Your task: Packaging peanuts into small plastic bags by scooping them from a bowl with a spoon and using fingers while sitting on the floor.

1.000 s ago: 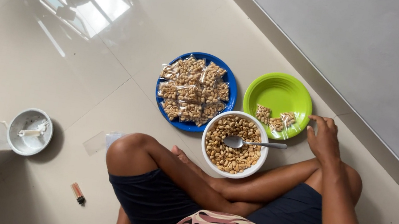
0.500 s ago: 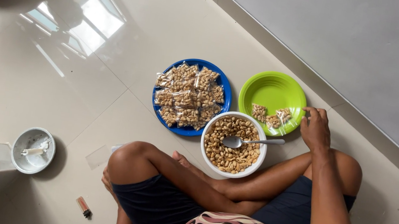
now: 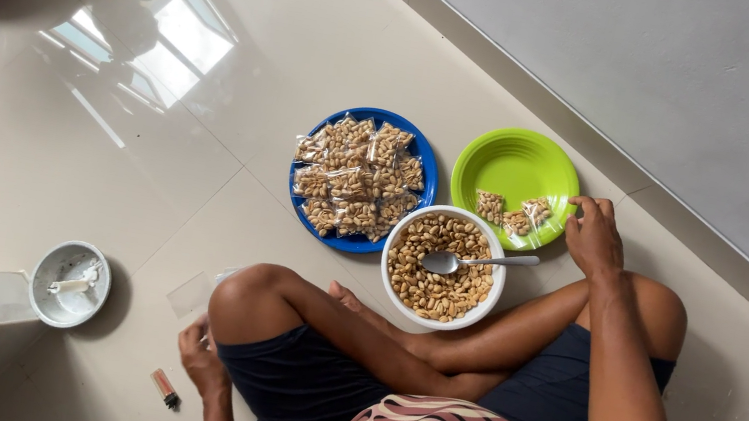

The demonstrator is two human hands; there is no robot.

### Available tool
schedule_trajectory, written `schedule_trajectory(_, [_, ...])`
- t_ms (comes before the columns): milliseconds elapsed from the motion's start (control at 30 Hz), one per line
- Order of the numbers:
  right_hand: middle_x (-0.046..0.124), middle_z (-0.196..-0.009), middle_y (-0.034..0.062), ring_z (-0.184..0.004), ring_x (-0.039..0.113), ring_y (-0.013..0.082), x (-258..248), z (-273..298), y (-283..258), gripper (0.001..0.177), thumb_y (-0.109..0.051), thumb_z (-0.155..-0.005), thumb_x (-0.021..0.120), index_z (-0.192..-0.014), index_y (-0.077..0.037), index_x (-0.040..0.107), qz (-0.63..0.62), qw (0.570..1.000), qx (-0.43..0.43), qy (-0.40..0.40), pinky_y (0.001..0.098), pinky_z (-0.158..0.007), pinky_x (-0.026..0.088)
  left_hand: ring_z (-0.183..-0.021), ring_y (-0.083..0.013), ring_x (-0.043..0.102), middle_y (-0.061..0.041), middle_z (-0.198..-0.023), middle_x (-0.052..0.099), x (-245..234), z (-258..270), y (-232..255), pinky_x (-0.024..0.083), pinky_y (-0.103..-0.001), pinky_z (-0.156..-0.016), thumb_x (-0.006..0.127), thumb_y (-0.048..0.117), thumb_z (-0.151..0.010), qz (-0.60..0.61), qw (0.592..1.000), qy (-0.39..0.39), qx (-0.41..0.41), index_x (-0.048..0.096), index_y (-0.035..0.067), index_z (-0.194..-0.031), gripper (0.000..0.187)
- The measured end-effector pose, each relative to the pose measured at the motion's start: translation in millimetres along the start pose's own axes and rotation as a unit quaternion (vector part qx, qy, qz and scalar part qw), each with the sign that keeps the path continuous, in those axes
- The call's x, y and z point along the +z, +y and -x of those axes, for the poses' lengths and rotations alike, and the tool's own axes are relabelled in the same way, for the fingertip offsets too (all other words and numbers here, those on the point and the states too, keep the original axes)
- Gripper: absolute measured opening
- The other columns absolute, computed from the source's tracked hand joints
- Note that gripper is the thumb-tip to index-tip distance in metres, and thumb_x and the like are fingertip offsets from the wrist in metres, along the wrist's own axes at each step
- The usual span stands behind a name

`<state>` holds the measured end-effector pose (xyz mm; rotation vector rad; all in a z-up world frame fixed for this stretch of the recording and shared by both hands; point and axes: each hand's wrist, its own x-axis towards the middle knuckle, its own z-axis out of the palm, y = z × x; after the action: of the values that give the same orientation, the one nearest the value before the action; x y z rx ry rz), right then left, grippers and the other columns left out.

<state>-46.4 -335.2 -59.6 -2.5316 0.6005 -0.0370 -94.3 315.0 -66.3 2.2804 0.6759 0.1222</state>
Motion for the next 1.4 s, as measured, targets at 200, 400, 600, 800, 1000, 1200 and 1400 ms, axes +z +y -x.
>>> schedule_trajectory(200, [0.051,-0.125,0.0147,-0.094,0.065,0.0276,-5,1,-8,0.038,-0.004,-0.096,0.057,-0.134,-0.007,0.06,-0.002,1.0,-0.009,0.015,0.0462,-0.084,0.054,-0.106,-0.0253,0.065,-0.016,-0.116,0.055,-59,-20,102,0.06,-0.032,-0.097,0.061,-0.001,-0.098,0.243,0.96,0.099,-0.101,0.039,0.0,-0.146,0.053])
schedule_trajectory(400, [0.054,-0.117,0.0131,-0.096,0.067,0.0349,-30,19,-42,0.036,0.006,-0.096,0.055,-0.127,-0.006,0.069,-0.042,0.976,-0.128,0.168,0.0395,-0.072,0.058,-0.089,-0.0178,0.073,-0.012,-0.106,0.066,-32,-38,203,0.066,-0.031,-0.088,0.07,-0.009,-0.096,0.546,0.836,0.0,0.051,0.029,0.029,-0.159,0.084])
schedule_trajectory(600, [0.068,-0.104,0.008,-0.095,0.06,0.0175,-9,54,-106,0.02,-0.003,-0.102,0.056,-0.113,-0.009,0.071,-0.309,0.938,-0.076,0.137,0.0288,-0.075,0.052,-0.089,-0.019,0.072,-0.014,-0.102,0.069,48,24,284,0.064,-0.032,-0.079,0.066,0.001,-0.095,0.535,0.79,-0.283,0.099,0.041,0.011,-0.151,0.062])
schedule_trajectory(800, [0.068,-0.115,0.0098,-0.1,0.066,0.0131,16,107,-203,0.044,-0.033,-0.101,0.06,-0.135,-0.004,0.061,-0.552,0.817,-0.045,-0.16,0.0236,-0.08,0.055,-0.082,-0.0149,0.072,-0.012,-0.098,0.071,88,68,258,0.064,-0.03,-0.076,0.069,0.003,-0.094,0.484,0.795,-0.364,0.024,0.064,0.002,-0.132,0.038])
schedule_trajectory(1000, [0.071,-0.08,0.0122,-0.075,0.069,0.0151,45,125,-224,0.014,-0.013,-0.097,0.072,-0.1,0.001,0.071,-0.491,0.852,-0.051,-0.173,0.0273,-0.065,0.059,-0.078,-0.0199,0.075,-0.015,-0.098,0.074,68,75,225,0.064,-0.031,-0.072,0.071,-0.002,-0.09,0.424,0.826,-0.371,0.004,0.066,0.003,-0.13,0.04])
schedule_trajectory(1200, [0.077,-0.1,0.0151,-0.086,0.073,0.0178,8,116,-216,0.013,-0.005,-0.097,0.065,-0.109,0.0,0.062,-0.579,0.8,-0.018,-0.155,0.0273,-0.077,0.061,-0.101,-0.0172,0.068,-0.007,-0.108,0.07,-51,30,233,0.057,-0.031,-0.094,0.058,-0.001,-0.096,0.312,0.943,-0.102,0.061,0.059,0.008,-0.13,0.036])
schedule_trajectory(1400, [0.07,-0.097,0.0085,-0.083,0.06,0.0117,-1,118,-213,0.019,0.001,-0.093,0.067,-0.112,0.003,0.07,-0.552,0.826,0.012,-0.113,0.0236,-0.077,0.052,-0.098,-0.0268,0.07,-0.019,-0.114,0.066,-83,-26,153,0.059,-0.038,-0.088,0.056,-0.007,-0.099,0.086,0.996,0.005,0.03,0.049,-0.001,-0.138,0.04])
